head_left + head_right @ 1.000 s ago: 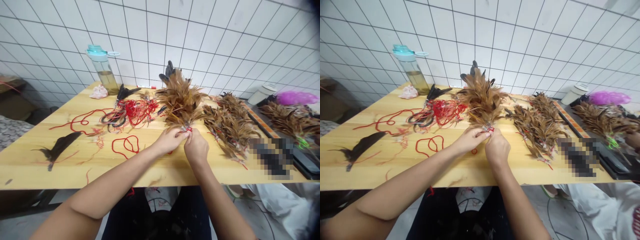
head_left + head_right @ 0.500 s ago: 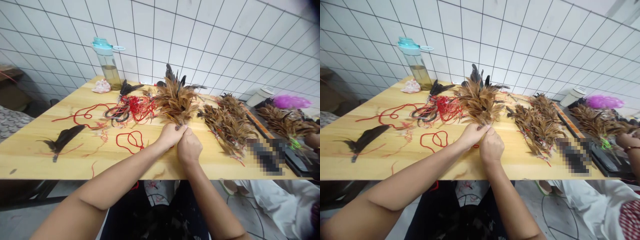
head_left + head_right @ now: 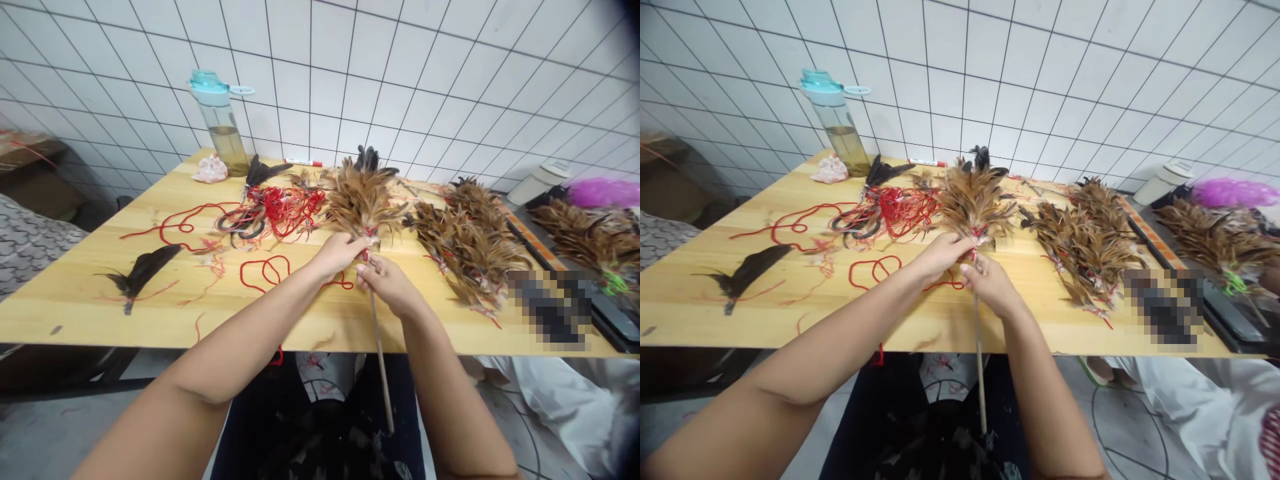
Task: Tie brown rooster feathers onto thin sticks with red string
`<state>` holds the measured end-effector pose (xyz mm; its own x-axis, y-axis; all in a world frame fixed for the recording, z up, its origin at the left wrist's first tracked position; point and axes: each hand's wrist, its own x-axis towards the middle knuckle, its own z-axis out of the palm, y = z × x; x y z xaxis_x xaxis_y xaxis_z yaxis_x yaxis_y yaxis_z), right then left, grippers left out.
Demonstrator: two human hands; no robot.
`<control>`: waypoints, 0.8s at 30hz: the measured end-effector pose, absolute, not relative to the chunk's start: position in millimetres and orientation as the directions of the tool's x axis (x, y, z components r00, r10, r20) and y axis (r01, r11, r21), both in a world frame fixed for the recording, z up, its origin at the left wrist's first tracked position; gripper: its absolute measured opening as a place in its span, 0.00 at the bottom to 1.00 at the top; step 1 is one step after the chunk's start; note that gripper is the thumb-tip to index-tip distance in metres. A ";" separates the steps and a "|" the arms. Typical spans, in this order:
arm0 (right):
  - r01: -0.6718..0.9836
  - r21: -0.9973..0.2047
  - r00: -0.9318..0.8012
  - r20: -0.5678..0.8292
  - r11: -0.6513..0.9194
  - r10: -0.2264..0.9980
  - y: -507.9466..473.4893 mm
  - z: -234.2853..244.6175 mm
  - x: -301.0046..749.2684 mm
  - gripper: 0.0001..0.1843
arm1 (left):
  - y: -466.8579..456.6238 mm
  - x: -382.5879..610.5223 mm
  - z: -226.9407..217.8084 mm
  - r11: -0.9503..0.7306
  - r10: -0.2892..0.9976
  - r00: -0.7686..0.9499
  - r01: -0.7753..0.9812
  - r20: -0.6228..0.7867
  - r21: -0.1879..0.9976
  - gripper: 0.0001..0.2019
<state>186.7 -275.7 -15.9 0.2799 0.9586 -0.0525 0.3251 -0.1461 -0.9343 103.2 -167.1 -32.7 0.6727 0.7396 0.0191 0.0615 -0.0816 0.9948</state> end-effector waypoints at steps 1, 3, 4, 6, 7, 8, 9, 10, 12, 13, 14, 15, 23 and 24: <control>0.187 -0.975 0.204 -0.078 -0.117 0.976 -277.6 -14.6 195.1 0.11 | -166.9 102.7 -31.9 -0.059 0.721 0.693 0.027 0.024 0.998 0.18; -0.050 -0.991 0.112 -0.125 -0.120 0.986 -279.5 -15.1 209.3 0.16 | -167.6 102.1 -29.4 -0.025 0.697 0.716 -0.038 0.045 0.999 0.19; -0.145 -0.981 0.097 -0.145 -0.130 0.985 -279.2 -16.6 214.5 0.17 | -168.2 102.0 -28.2 -0.009 0.691 0.721 -0.066 0.054 0.998 0.19; -0.299 -0.942 0.088 -0.183 -0.149 0.979 -276.1 -20.5 221.0 0.16 | -169.1 101.9 -26.9 0.024 0.665 0.744 -0.110 0.067 0.994 0.19; -0.357 -0.921 0.082 -0.198 -0.157 0.977 -273.7 -22.1 222.6 0.16 | -169.2 101.6 -26.8 0.040 0.639 0.766 -0.126 0.072 0.991 0.19; -0.400 -0.901 0.067 -0.213 -0.169 0.975 -270.9 -22.9 223.5 0.16 | -169.1 101.2 -26.9 0.057 0.606 0.792 -0.138 0.076 0.989 0.19; -0.427 -0.884 0.043 -0.229 -0.190 0.972 -268.1 -23.0 224.1 0.17 | -168.8 100.7 -27.2 0.074 0.569 0.819 -0.144 0.077 0.987 0.20; -0.440 -0.872 0.012 -0.244 -0.214 0.970 -265.5 -22.3 224.5 0.17 | -168.3 100.0 -27.5 0.089 0.532 0.843 -0.145 0.076 0.985 0.20; -0.428 -0.867 -0.049 -0.262 -0.257 0.964 -261.4 -20.2 225.8 0.18 | -166.7 98.7 -28.1 0.110 0.481 0.874 -0.132 0.064 0.985 0.21; -0.410 -0.871 -0.078 -0.263 -0.272 0.962 -259.9 -19.7 226.8 0.18 | -165.8 98.4 -28.5 0.116 0.476 0.878 -0.124 0.055 0.985 0.21; -0.391 -0.877 -0.101 -0.259 -0.278 0.961 -258.9 -20.1 227.9 0.18 | -164.8 98.4 -29.1 0.119 0.484 0.874 -0.116 0.045 0.986 0.21; -0.377 -0.885 -0.115 -0.249 -0.274 0.962 -258.1 -21.4 229.0 0.19 | -163.8 99.0 -30.2 0.119 0.502 0.864 -0.110 0.036 0.987 0.21; -0.201 -0.977 0.144 -0.108 -0.078 0.984 -256.7 -41.5 223.6 0.24 | -159.8 112.1 -45.6 0.111 0.599 0.800 -0.088 0.004 0.990 0.23; -0.148 -0.987 0.212 -0.087 -0.056 0.973 -256.5 -43.5 221.9 0.23 | -160.3 113.2 -46.3 0.110 0.621 0.784 -0.090 0.003 0.990 0.24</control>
